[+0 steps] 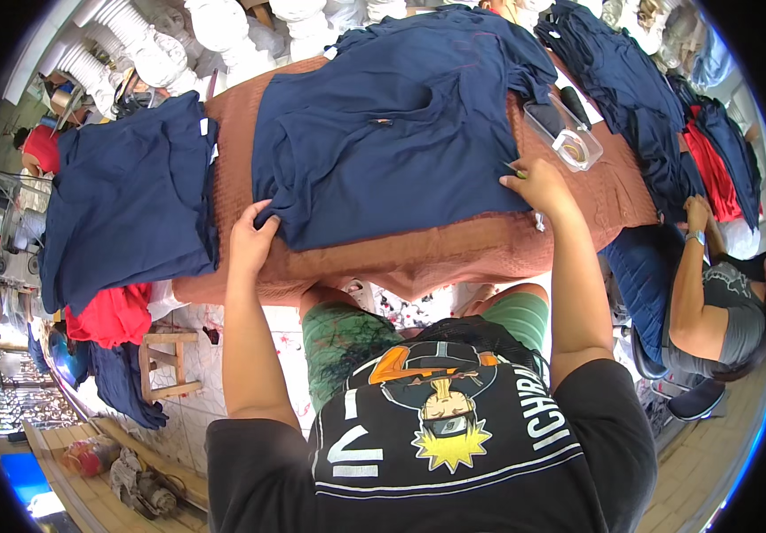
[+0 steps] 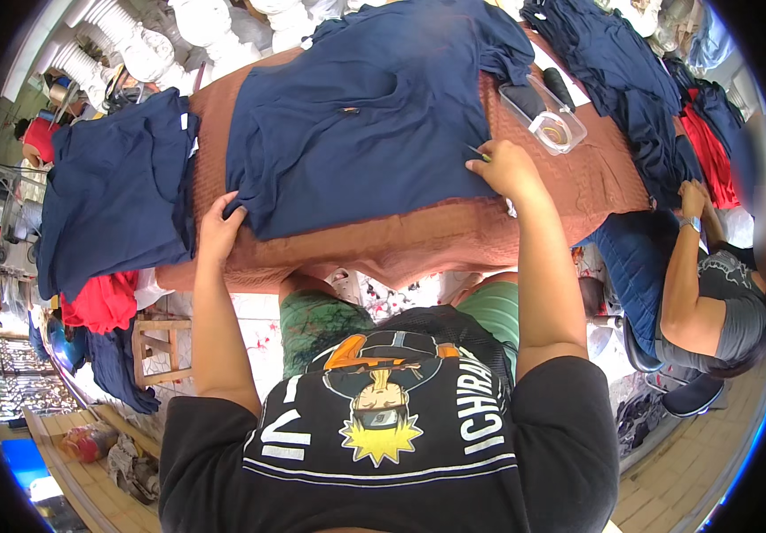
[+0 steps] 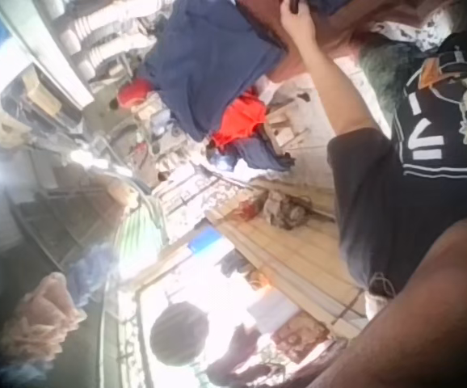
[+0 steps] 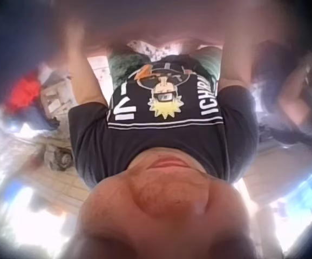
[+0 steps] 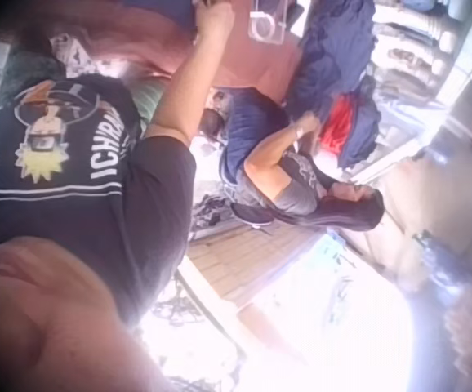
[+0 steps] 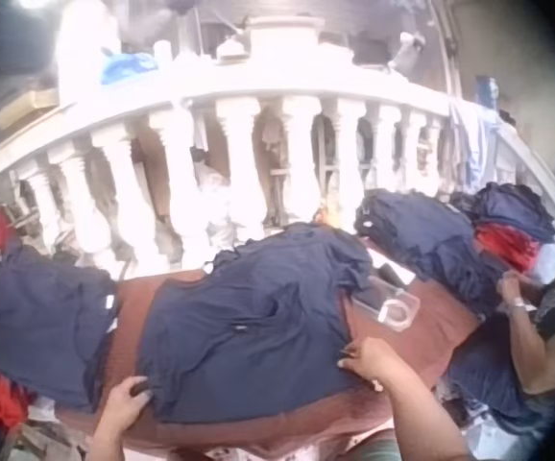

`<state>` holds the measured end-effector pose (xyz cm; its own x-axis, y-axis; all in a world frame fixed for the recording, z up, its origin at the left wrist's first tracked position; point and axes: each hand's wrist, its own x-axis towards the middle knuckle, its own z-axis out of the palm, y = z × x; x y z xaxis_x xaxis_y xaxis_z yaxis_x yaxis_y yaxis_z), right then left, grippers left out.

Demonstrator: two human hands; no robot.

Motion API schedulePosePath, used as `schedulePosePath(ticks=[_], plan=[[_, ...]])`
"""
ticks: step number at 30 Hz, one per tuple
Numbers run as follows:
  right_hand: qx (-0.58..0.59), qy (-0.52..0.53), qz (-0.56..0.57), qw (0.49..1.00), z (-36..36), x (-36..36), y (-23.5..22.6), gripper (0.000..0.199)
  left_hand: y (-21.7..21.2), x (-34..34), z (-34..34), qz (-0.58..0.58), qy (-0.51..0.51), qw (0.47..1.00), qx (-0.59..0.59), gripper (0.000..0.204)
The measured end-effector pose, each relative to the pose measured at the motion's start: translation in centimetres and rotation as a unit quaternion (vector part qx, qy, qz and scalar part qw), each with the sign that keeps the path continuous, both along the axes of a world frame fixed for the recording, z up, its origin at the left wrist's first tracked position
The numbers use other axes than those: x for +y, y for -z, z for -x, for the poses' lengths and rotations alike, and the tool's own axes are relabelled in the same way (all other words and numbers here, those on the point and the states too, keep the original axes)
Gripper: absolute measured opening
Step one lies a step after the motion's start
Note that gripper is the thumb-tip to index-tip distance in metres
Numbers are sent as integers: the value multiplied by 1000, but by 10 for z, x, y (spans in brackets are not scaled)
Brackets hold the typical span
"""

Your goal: The person trims loose threads from several dark blue garments using small shears, turning the items over to inspect the seams and edges.

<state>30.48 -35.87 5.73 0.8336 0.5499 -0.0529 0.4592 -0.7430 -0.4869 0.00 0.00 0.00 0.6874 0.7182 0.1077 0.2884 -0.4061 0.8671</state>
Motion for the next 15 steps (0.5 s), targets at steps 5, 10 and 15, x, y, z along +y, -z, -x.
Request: schedulePosePath(ticks=[5,10,15], plan=[[23,-66,-146,987,38,11,-17,35,-87,-21,5,40,204,949,238,31],[79,-84,-427,897,79,22,-72,17,-179,-83,-65,245,260,924,-137,34],[-71,-125,-549,823,134,37,-107,41,-264,-137,-146,336,446,738,-379,44]])
